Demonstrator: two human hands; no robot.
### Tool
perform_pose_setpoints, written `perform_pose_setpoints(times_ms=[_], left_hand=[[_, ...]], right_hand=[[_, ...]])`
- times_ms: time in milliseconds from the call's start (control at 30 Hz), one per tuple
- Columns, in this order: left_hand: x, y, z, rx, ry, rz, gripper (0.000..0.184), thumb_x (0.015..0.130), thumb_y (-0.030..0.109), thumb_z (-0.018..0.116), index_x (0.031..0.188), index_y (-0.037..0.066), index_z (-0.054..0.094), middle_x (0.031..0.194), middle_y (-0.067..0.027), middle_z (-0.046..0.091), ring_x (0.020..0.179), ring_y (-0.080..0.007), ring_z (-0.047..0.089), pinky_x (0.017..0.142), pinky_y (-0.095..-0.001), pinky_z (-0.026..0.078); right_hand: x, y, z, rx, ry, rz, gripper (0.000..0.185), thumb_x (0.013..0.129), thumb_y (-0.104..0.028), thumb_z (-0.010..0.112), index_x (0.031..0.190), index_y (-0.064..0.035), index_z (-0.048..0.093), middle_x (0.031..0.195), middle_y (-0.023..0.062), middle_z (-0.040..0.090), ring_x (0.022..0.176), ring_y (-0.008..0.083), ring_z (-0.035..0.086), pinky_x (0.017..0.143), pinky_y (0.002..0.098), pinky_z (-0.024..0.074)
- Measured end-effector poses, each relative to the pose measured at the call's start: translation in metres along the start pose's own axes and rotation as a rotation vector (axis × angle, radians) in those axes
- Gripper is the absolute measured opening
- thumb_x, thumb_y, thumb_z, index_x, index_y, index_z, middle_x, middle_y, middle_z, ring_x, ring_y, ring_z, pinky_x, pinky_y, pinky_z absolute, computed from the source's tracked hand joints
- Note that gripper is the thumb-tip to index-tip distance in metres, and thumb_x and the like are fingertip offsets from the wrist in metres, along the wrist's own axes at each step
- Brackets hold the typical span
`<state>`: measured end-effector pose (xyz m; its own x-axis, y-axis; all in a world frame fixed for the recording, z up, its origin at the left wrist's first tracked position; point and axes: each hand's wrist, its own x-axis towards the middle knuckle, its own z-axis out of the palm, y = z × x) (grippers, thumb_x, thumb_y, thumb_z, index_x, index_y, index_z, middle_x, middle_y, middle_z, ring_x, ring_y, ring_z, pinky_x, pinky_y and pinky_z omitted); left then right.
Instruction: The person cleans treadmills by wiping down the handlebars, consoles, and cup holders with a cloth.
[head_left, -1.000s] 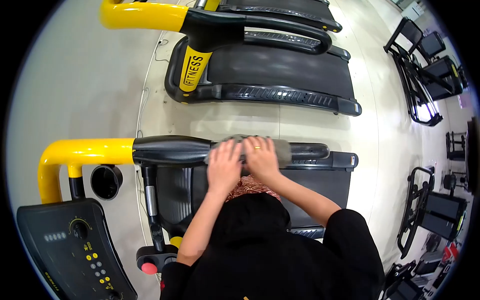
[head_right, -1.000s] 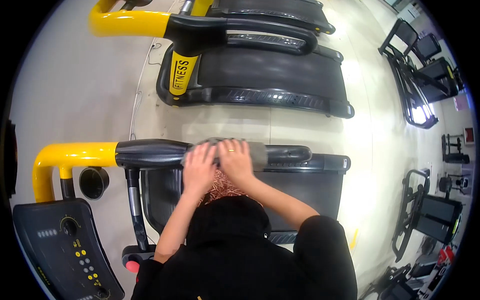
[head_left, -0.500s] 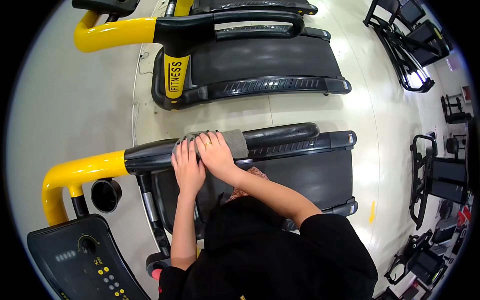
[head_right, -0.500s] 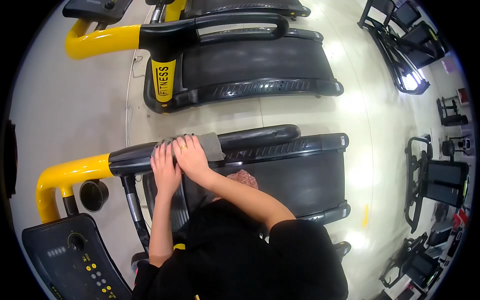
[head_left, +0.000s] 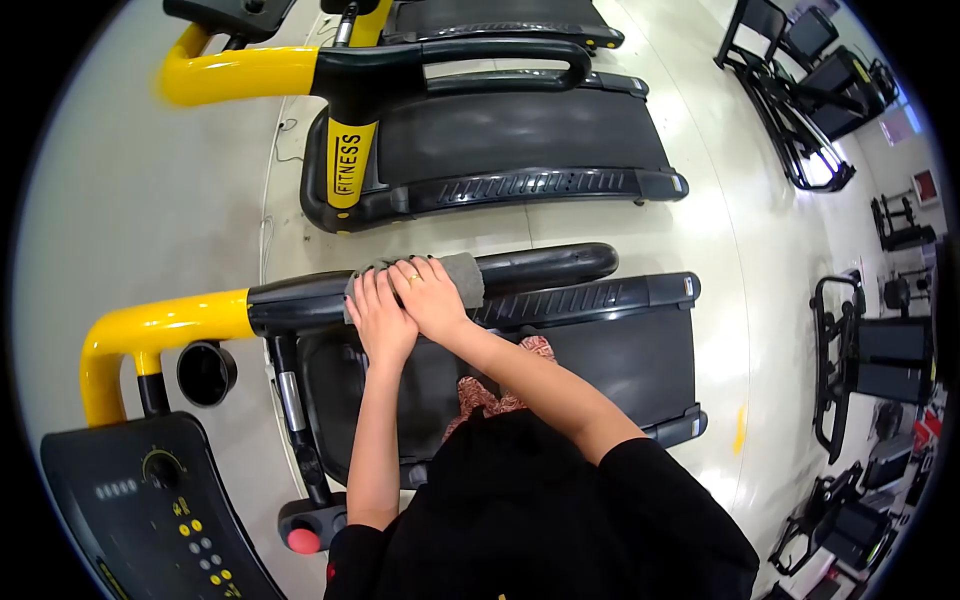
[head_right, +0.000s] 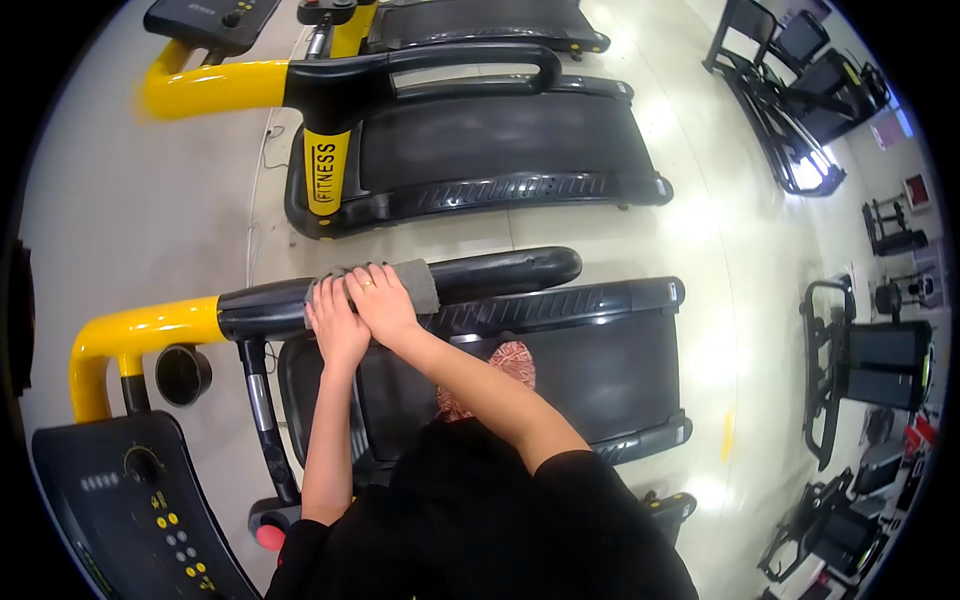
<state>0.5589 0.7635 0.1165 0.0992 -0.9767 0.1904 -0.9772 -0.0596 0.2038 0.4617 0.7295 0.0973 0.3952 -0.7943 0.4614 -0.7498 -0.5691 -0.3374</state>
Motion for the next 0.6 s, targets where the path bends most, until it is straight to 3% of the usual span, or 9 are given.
perform_pose_setpoints(times_ms=[133,267,333,433,600], left_hand=[[-0.011,0.043,0.019,0.015,0.085,0.035,0.048,0.083,0.020,0.048,0.125,0.000,0.041,0.131,-0.0201,0.041,0.127,-0.0377,0.032,0.103,-0.0513,0.025],[-0.012,0.132,0.047,0.045,-0.005,0.025,0.050,0.083,0.021,0.045,0.127,-0.001,0.041,0.133,-0.0206,0.041,0.127,-0.0372,0.033,0.104,-0.0522,0.023],[-0.008,0.173,0.064,-0.024,-0.020,0.110,0.053,0.079,0.019,0.048,0.126,-0.003,0.041,0.131,-0.0219,0.041,0.127,-0.0372,0.032,0.106,-0.0527,0.021],[-0.005,0.224,0.082,-0.146,-0.045,0.183,0.052,0.077,0.018,0.048,0.124,-0.004,0.044,0.131,-0.0220,0.042,0.127,-0.0359,0.032,0.106,-0.0522,0.020],[0.001,0.254,0.097,-0.132,-0.104,0.244,0.050,0.078,0.019,0.047,0.123,-0.004,0.044,0.130,-0.0215,0.042,0.126,-0.0354,0.034,0.105,-0.0524,0.020]], right_hand=[[-0.020,0.036,-0.025,0.001,-0.079,-0.079,0.042,0.079,-0.019,0.050,0.119,-0.0040,0.051,0.122,0.0090,0.052,0.116,0.0264,0.046,0.100,0.0388,0.0330],[-0.056,0.115,-0.062,-0.093,-0.106,-0.102,0.040,0.078,-0.018,0.052,0.117,-0.0054,0.053,0.123,0.0085,0.052,0.116,0.0250,0.046,0.098,0.0390,0.0347],[-0.073,0.153,-0.085,-0.123,-0.222,-0.050,0.044,0.078,-0.019,0.053,0.119,-0.0055,0.051,0.125,0.0085,0.051,0.118,0.0252,0.045,0.099,0.0390,0.0341],[-0.098,0.200,-0.102,-0.102,-0.219,0.007,0.046,0.078,-0.019,0.053,0.122,-0.0054,0.049,0.125,0.0081,0.051,0.119,0.0251,0.044,0.100,0.0386,0.0334],[-0.116,0.238,-0.120,-0.093,-0.335,0.082,0.050,0.079,-0.018,0.054,0.125,-0.0014,0.043,0.128,0.0131,0.048,0.122,0.0282,0.042,0.100,0.0379,0.0327]])
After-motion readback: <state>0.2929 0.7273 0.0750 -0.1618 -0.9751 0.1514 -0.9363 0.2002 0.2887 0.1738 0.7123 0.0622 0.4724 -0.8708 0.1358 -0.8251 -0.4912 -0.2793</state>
